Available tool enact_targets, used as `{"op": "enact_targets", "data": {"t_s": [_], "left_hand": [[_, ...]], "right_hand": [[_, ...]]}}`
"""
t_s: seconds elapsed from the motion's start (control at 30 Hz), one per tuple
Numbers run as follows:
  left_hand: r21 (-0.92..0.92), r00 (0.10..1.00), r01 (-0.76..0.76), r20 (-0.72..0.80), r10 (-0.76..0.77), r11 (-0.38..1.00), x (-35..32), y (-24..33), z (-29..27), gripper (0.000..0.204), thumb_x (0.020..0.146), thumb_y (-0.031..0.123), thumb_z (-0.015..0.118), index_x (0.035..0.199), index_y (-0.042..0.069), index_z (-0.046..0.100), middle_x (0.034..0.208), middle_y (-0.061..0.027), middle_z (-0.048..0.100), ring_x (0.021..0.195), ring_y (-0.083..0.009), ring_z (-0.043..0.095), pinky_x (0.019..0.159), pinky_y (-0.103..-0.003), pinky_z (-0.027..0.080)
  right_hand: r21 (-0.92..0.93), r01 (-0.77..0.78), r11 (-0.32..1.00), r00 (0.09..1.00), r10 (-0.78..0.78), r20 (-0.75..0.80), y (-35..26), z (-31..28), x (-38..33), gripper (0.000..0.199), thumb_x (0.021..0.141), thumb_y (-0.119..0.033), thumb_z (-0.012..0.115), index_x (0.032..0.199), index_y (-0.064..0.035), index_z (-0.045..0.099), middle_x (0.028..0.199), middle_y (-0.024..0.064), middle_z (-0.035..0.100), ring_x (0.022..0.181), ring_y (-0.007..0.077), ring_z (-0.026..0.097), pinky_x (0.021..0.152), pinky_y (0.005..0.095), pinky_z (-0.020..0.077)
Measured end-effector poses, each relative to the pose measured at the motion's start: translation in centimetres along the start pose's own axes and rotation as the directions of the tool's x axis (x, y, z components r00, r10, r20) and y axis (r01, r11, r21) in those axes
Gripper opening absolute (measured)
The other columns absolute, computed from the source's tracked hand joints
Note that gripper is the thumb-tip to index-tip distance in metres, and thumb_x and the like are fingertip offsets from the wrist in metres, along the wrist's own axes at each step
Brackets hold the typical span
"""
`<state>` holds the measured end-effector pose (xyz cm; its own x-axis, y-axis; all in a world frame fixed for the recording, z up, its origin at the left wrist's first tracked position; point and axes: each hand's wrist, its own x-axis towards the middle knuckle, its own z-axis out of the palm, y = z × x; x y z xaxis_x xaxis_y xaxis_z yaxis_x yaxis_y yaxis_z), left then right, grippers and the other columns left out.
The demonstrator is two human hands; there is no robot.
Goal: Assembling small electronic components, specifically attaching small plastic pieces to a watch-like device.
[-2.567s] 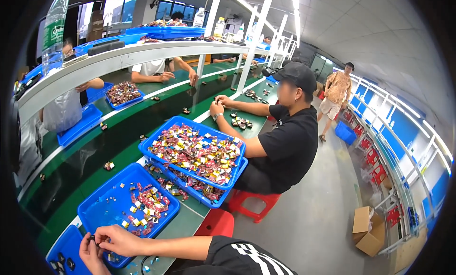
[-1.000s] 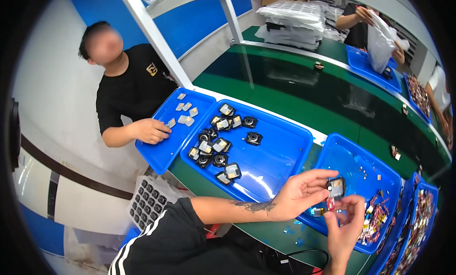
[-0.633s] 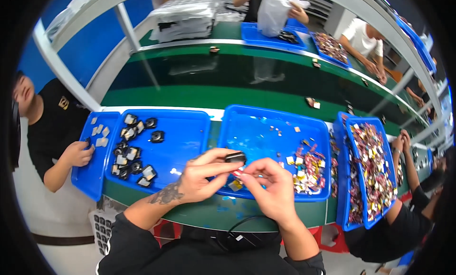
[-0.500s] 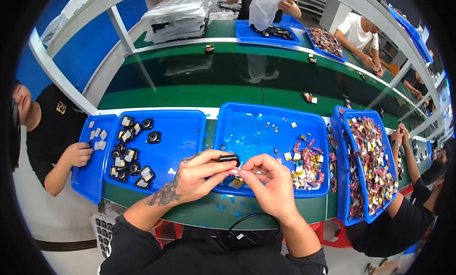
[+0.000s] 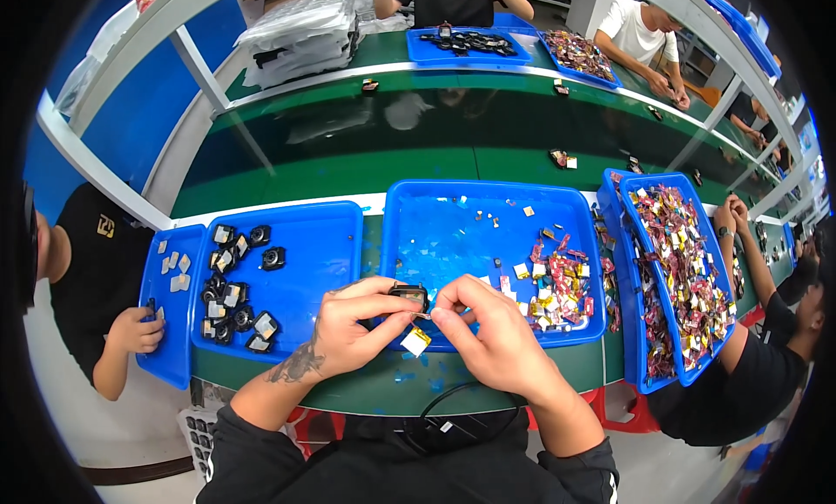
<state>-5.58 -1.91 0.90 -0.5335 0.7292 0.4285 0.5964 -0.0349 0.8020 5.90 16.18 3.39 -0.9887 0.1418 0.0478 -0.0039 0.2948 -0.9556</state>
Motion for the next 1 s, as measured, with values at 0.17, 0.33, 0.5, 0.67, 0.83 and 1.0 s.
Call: {"op": "enact_targets", "data": {"t_s": [0.17,0.33,0.5,0.67,0.83,1.0], "left_hand": [[-0.296,0.949,0.315,0.129,-0.289,0.902,0.0,-0.3,0.1,0.018,0.087,-0.001,0.064,0.103,-0.001,0.071,0.102,-0.0124,0.068,0.091,-0.0167,0.066,0.073,-0.024,0.054],[-0.642,0.933,0.318,0.080,-0.351,0.698,-0.3,0.0,1.2,0.028,0.087,-0.008,0.060,0.115,-0.005,0.065,0.110,-0.0119,0.064,0.103,-0.0161,0.062,0.087,-0.026,0.052],[-0.666,0.917,0.343,0.083,-0.391,0.663,-0.5,-0.5,1.9,0.032,0.088,-0.008,0.060,0.121,-0.005,0.061,0.116,-0.0132,0.063,0.105,-0.0180,0.062,0.092,-0.029,0.052],[-0.684,0.909,0.340,0.063,-0.412,0.646,-0.6,-0.4,2.1,0.033,0.089,-0.008,0.059,0.121,-0.005,0.061,0.119,-0.0148,0.063,0.105,-0.0187,0.063,0.092,-0.029,0.052],[-0.710,0.913,0.319,0.053,-0.404,0.628,-0.9,-0.4,2.5,0.037,0.091,-0.005,0.059,0.127,-0.001,0.058,0.119,-0.0120,0.063,0.103,-0.0139,0.062,0.089,-0.024,0.051],[-0.734,0.930,0.238,-0.015,-0.366,0.635,-0.8,0.0,2.8,0.045,0.090,-0.006,0.058,0.134,0.000,0.051,0.118,-0.0146,0.063,0.105,-0.0158,0.062,0.090,-0.026,0.051]], "right_hand": [[0.103,0.028,0.994,0.994,-0.017,-0.107,-0.1,1.4,0.2,0.014,0.085,-0.001,0.068,0.096,-0.0004,0.059,0.091,0.0074,0.062,0.082,0.0125,0.063,0.067,0.0248,0.0528],[0.067,0.100,0.993,0.953,-0.076,-0.293,1.0,2.8,0.3,0.024,0.081,0.002,0.071,0.101,-0.0007,0.056,0.084,0.0037,0.063,0.075,0.0082,0.061,0.064,0.0206,0.0487],[0.099,0.065,0.993,0.941,-0.028,-0.336,1.1,3.0,0.4,0.032,0.080,0.004,0.070,0.104,-0.0019,0.050,0.080,0.0038,0.063,0.066,0.0043,0.053,0.058,0.0191,0.0415],[0.079,0.040,0.996,0.953,-0.015,-0.302,1.3,2.7,0.7,0.036,0.079,0.004,0.071,0.107,-0.0028,0.048,0.078,0.0037,0.062,0.061,0.0044,0.048,0.055,0.0195,0.0378],[0.055,-0.006,0.998,0.961,0.021,-0.276,0.9,2.2,0.6,0.039,0.077,0.004,0.071,0.108,-0.0037,0.048,0.076,0.0029,0.061,0.061,0.0046,0.047,0.053,0.0199,0.0356],[-0.035,0.051,0.998,0.942,-0.060,-0.330,1.1,2.9,0.9,0.050,0.076,0.005,0.069,0.121,-0.0029,0.048,0.084,0.0038,0.058,0.073,0.0081,0.056,0.063,0.0233,0.0505]]}}
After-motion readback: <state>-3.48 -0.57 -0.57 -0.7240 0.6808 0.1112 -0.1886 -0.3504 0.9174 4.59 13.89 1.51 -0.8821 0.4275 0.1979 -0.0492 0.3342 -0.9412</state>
